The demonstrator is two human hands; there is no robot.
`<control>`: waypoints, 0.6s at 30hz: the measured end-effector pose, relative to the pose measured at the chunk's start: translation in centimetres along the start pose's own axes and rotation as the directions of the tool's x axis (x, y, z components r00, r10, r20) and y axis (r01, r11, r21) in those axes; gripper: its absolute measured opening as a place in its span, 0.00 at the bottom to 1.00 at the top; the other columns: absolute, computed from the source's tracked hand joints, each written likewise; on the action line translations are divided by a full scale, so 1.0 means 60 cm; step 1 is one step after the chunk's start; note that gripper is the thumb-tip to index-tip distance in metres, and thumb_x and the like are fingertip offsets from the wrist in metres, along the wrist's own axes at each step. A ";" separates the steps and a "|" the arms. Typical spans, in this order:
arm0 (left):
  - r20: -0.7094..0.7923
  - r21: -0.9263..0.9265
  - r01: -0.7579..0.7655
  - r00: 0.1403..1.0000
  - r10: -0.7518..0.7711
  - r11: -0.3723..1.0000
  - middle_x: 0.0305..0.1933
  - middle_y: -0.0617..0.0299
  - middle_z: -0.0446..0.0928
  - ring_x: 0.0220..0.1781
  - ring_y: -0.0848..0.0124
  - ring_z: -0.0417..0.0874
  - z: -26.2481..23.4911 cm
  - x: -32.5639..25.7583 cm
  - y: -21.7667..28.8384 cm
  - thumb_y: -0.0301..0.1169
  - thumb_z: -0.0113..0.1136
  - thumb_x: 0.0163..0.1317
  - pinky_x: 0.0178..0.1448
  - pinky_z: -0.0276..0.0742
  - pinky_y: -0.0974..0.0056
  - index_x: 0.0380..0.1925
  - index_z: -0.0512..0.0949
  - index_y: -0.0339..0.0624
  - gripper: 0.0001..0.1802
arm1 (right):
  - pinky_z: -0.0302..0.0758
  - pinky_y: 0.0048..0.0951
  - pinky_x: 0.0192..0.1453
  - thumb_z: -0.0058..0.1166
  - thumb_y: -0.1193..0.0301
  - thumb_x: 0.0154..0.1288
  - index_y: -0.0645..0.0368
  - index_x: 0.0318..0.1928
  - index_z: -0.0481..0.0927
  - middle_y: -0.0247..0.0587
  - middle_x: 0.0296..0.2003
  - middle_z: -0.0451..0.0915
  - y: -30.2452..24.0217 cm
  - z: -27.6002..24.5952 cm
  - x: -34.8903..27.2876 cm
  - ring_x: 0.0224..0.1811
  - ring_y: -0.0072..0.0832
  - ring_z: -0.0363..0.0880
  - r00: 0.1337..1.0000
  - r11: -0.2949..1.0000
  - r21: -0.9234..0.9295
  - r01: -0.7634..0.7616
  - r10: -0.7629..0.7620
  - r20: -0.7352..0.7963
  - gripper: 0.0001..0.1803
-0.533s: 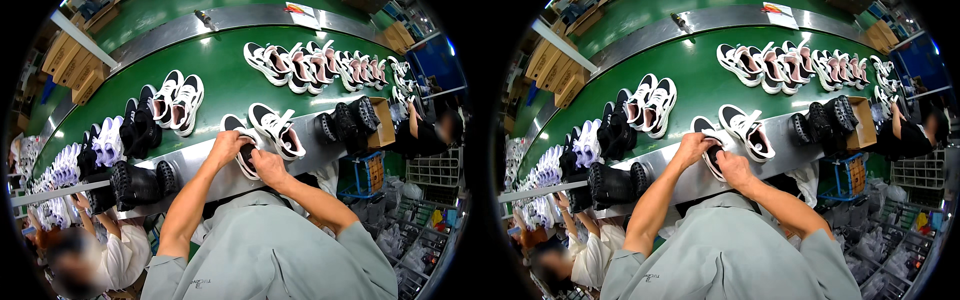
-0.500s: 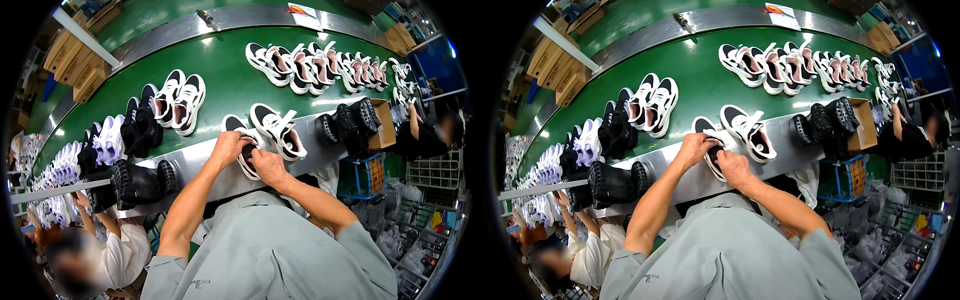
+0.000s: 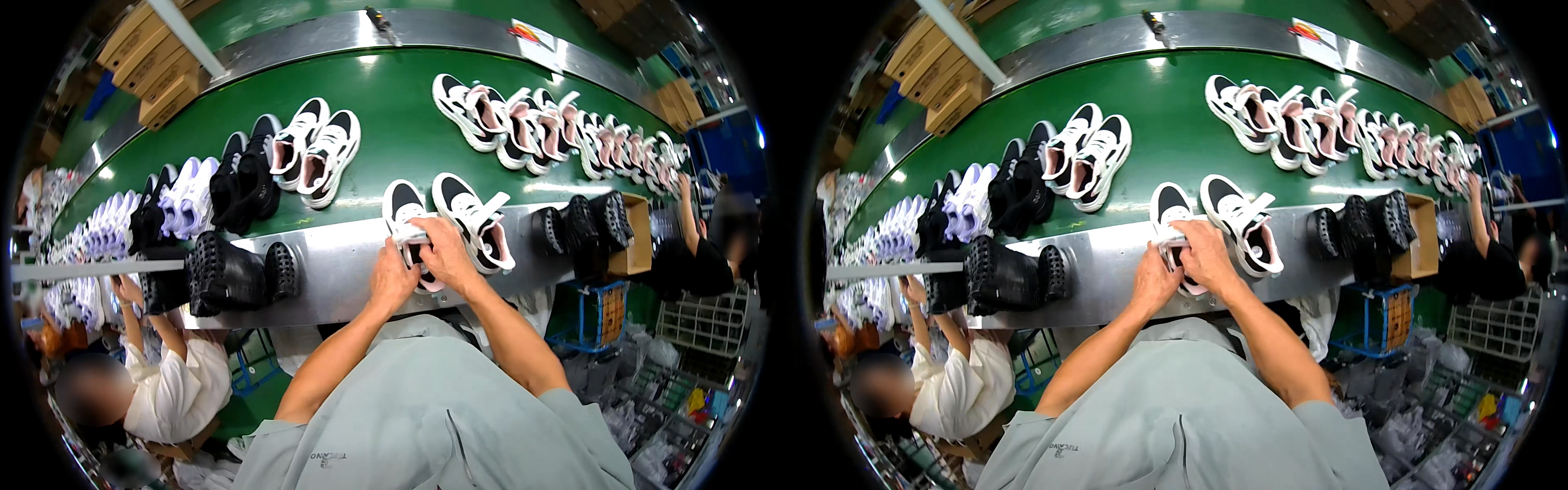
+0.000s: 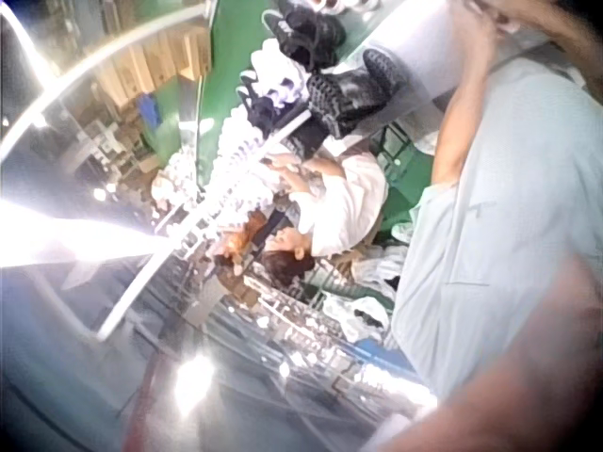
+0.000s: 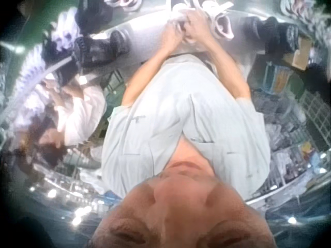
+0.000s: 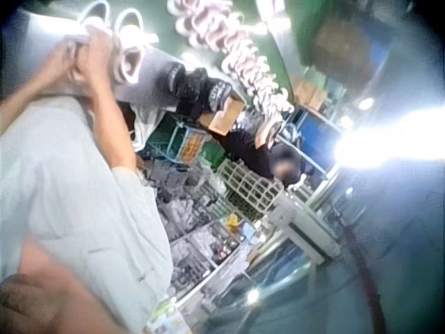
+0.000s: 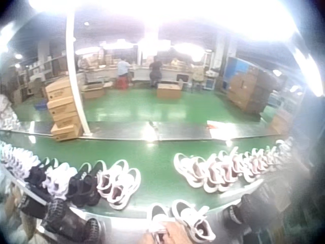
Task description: The person picks up several shoes and outsoles from a conveyor belt and workstation, checking their alignment and quality by hand before placing them back onto the assembly line.
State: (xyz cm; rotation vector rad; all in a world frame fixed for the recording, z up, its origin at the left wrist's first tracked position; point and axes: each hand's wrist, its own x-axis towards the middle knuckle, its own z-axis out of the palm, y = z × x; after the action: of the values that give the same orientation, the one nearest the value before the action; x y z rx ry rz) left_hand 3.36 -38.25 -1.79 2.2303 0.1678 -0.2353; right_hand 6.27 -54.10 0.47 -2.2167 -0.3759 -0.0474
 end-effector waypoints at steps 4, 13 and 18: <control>0.076 -0.100 0.082 0.994 -0.075 0.992 0.38 0.43 0.80 0.42 0.44 0.83 -0.019 0.025 -0.046 0.26 0.68 0.54 0.48 0.78 0.46 0.54 0.69 0.41 0.27 | 0.73 0.46 0.53 0.48 0.88 0.48 0.59 0.38 0.80 0.42 0.38 0.84 0.026 -0.015 0.019 0.47 0.48 0.77 0.995 0.997 0.072 0.003 -0.011 0.100 0.17; 0.058 -0.052 -0.105 0.992 0.108 0.993 0.36 0.49 0.79 0.34 0.54 0.83 -0.053 0.008 -0.013 0.23 0.68 0.59 0.41 0.80 0.53 0.51 0.72 0.42 0.21 | 0.70 0.40 0.60 0.57 0.76 0.53 0.57 0.40 0.76 0.44 0.42 0.79 0.011 0.018 0.005 0.55 0.41 0.74 0.981 0.972 0.222 0.077 -0.113 0.158 0.11; 0.034 0.269 -0.680 0.715 0.699 0.682 0.42 0.59 0.77 0.51 0.59 0.76 -0.044 0.006 0.025 0.31 0.72 0.49 0.51 0.74 0.57 0.40 0.81 0.45 0.16 | 0.70 0.29 0.53 0.48 0.65 0.69 0.61 0.38 0.76 0.36 0.40 0.77 0.048 -0.002 -0.013 0.46 0.25 0.72 0.891 0.545 0.753 -0.369 0.438 0.120 0.11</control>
State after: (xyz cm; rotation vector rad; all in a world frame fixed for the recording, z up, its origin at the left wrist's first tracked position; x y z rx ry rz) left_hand 4.30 -37.09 0.84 2.3914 -0.7177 0.2607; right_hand 6.34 -56.07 -1.80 -1.3795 0.1778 0.2369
